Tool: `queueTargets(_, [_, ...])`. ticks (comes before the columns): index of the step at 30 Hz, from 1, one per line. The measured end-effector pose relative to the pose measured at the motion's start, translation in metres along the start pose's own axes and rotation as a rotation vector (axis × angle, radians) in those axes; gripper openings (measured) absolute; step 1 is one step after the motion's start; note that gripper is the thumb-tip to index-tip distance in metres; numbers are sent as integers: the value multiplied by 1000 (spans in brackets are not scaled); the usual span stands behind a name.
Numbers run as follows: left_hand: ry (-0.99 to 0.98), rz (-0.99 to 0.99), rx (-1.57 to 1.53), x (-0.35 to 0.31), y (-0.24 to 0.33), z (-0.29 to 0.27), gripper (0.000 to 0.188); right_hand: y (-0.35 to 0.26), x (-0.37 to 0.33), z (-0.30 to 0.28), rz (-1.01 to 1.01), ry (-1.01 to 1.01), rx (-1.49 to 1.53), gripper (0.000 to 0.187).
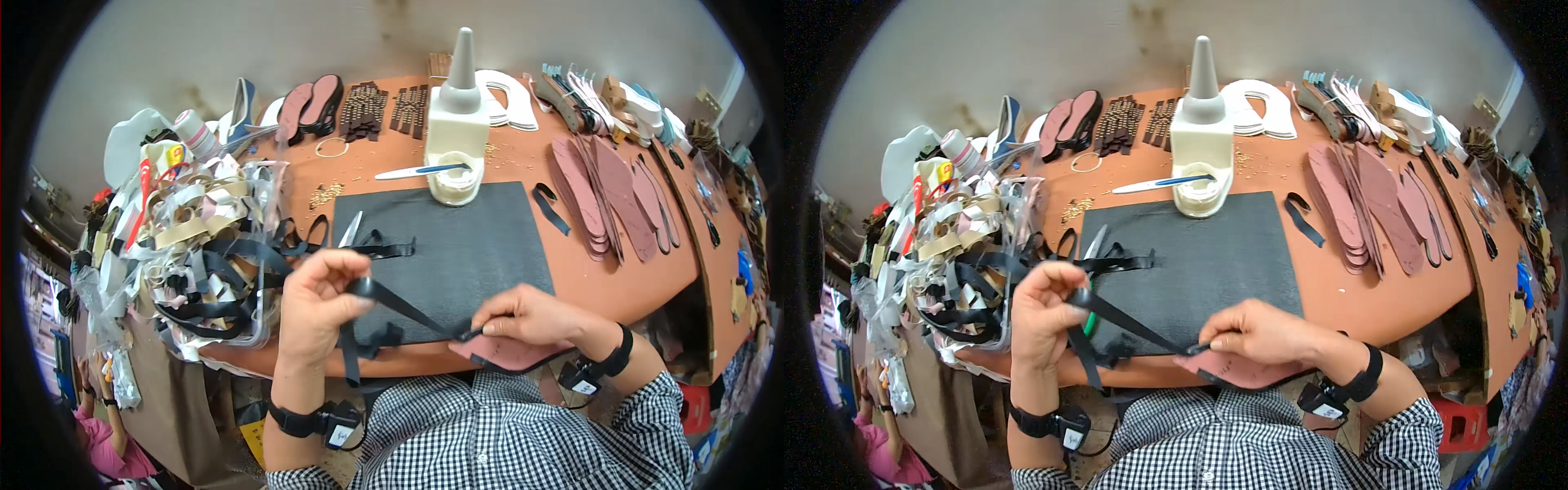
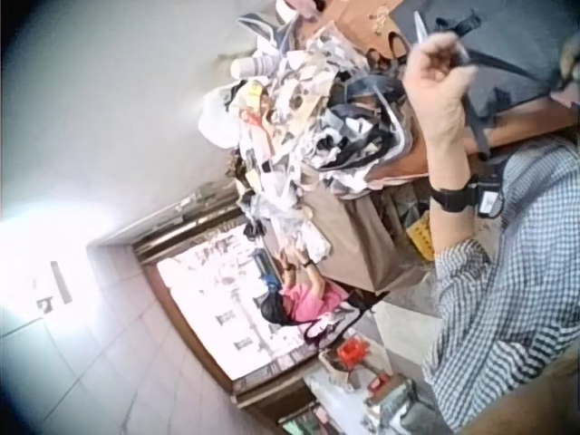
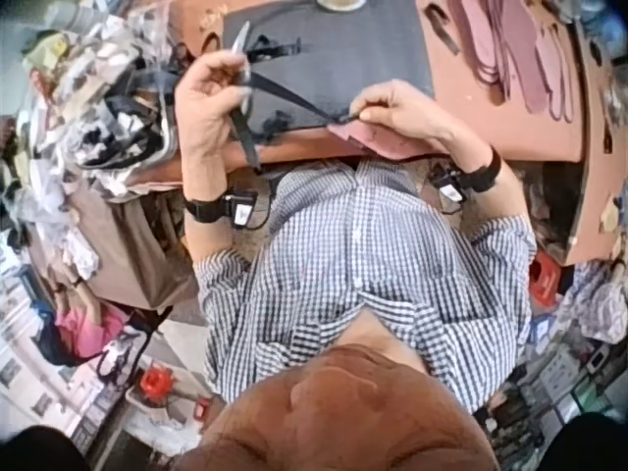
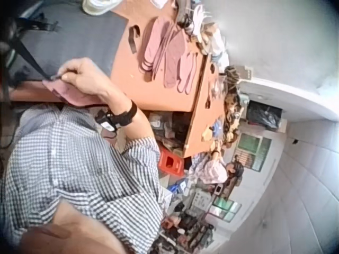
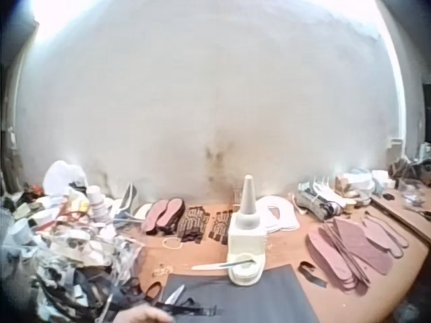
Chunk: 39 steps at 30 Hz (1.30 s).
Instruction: The recorder is trimming and attaching strips to shoe insole components.
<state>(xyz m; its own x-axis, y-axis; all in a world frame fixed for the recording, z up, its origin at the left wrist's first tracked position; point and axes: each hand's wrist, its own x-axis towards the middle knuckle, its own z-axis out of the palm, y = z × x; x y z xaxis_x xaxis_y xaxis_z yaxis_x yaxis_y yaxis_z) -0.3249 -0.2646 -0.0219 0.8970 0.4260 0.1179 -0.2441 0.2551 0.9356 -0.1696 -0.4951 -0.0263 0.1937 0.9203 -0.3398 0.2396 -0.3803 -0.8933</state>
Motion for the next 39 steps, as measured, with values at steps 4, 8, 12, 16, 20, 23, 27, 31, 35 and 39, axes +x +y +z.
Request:
queueTargets(4, [183, -17, -55, 25, 11, 15, 20, 4, -3, 17, -62, -201, 50, 16])
queueTargets(8, [-16, -176, 372, 49, -58, 22, 26, -12, -13, 14, 64, -230, 266, 17])
queueTargets(12, [-339, 122, 841, 32, -55, 27, 40, -1, -24, -3, -13, -56, 805, 18])
queueTargets(16, [-45, 6, 772, 21, -41, -10, 29, 29, -20, -35, -193, 350, 980, 24])
queueTargets(20, [89, 261, 1398, 10, -40, -46, 27, 27, -15, -48, -276, 559, 1050, 42])
queueTargets(23, [175, 202, 1540, 6, -40, -61, 33, 31, -10, -51, -266, 619, 1063, 46])
queueTargets(27, [338, 175, 1623, 12, -44, -66, 35, 33, 2, -41, -209, 659, 1024, 60])
queueTargets(31, [357, 411, 1659, 6, -40, -54, 25, 42, 12, -34, -212, 577, 968, 66])
queueTargets(35, [173, 328, 1707, 0, -49, -46, 15, 39, 15, -29, -87, 534, 950, 39])
queueTargets(39, [221, 375, 1701, 11, -43, -53, 31, 54, 30, -19, -84, 479, 856, 22])
